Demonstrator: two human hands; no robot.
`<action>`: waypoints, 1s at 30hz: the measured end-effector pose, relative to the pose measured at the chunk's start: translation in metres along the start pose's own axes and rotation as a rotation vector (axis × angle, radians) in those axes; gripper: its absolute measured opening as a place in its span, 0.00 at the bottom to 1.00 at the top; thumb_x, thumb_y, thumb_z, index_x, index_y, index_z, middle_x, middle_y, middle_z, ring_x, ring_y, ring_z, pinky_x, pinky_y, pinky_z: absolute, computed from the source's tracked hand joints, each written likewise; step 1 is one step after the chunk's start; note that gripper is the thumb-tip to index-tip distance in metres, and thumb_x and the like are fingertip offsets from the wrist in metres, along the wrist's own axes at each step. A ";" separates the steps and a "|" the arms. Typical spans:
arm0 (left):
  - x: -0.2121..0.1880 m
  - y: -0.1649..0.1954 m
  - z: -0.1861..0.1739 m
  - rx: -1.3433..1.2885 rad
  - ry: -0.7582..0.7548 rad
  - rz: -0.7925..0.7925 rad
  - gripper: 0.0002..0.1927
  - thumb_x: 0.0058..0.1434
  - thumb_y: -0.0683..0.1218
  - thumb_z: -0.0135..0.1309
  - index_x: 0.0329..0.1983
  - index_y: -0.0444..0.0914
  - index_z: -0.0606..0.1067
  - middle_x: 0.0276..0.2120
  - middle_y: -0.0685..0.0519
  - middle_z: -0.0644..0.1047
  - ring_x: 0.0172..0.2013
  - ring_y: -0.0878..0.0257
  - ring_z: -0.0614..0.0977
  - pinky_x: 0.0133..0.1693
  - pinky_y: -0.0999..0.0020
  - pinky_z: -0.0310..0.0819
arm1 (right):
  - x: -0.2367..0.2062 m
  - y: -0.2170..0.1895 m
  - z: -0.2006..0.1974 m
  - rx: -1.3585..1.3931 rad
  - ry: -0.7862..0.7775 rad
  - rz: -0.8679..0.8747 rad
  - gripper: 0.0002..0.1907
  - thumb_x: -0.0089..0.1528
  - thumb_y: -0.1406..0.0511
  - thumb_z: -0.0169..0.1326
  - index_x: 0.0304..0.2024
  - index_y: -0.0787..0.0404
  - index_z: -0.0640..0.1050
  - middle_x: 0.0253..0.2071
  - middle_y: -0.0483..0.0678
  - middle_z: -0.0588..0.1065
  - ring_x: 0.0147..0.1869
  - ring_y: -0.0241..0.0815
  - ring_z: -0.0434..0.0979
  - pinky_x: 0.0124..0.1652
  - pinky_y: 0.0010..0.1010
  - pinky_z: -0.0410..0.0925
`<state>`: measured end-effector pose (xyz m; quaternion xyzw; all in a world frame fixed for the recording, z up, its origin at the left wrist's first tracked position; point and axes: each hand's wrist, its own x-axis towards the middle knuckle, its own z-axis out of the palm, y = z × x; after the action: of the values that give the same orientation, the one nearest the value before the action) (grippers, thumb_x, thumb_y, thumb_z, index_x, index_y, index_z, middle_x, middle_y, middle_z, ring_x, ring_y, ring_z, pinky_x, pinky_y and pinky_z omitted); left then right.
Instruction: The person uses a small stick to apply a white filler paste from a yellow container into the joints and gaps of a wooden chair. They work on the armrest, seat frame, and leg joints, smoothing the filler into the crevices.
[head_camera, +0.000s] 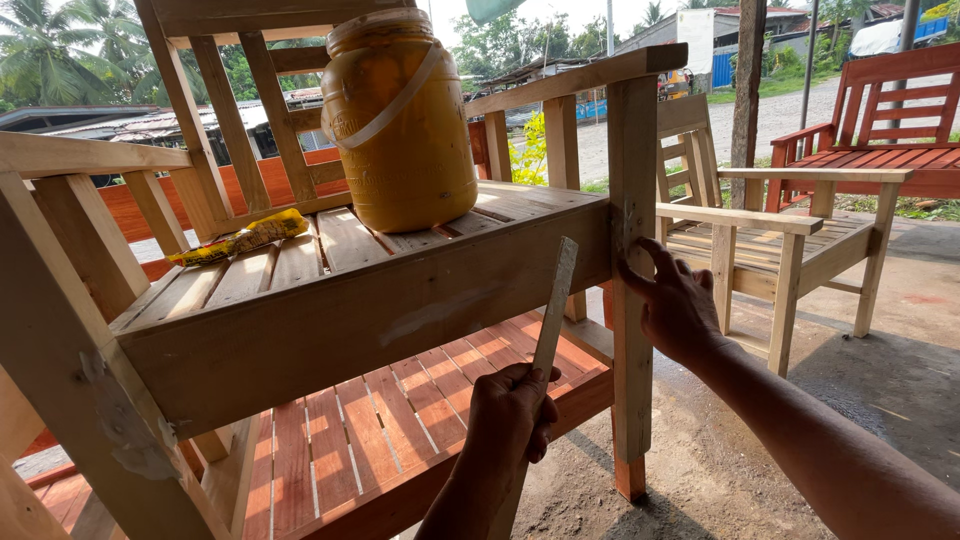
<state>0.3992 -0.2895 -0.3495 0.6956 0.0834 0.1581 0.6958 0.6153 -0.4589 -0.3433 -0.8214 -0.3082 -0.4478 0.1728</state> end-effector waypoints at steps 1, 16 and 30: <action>-0.001 0.001 0.001 0.011 0.004 -0.001 0.17 0.72 0.47 0.47 0.48 0.29 0.79 0.16 0.51 0.72 0.10 0.68 0.66 0.12 0.70 0.56 | -0.002 -0.001 0.000 -0.021 0.028 -0.034 0.43 0.49 0.76 0.53 0.66 0.41 0.74 0.73 0.48 0.60 0.60 0.45 0.72 0.48 0.44 0.59; -0.004 -0.004 -0.004 -0.041 -0.016 0.023 0.17 0.72 0.46 0.46 0.48 0.28 0.79 0.17 0.51 0.72 0.10 0.67 0.66 0.12 0.70 0.56 | 0.012 -0.003 -0.006 -0.179 -0.098 0.040 0.37 0.54 0.70 0.55 0.61 0.26 0.75 0.71 0.48 0.61 0.68 0.48 0.66 0.56 0.48 0.58; -0.006 -0.011 0.013 -0.029 -0.038 -0.037 0.18 0.73 0.48 0.45 0.50 0.29 0.78 0.16 0.51 0.71 0.10 0.68 0.66 0.12 0.71 0.56 | -0.003 0.011 0.005 -0.030 -0.005 0.029 0.34 0.55 0.74 0.51 0.57 0.32 0.81 0.72 0.50 0.63 0.68 0.49 0.68 0.51 0.48 0.61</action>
<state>0.3993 -0.3030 -0.3605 0.6866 0.0805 0.1331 0.7102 0.6243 -0.4657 -0.3482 -0.8294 -0.2898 -0.4477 0.1661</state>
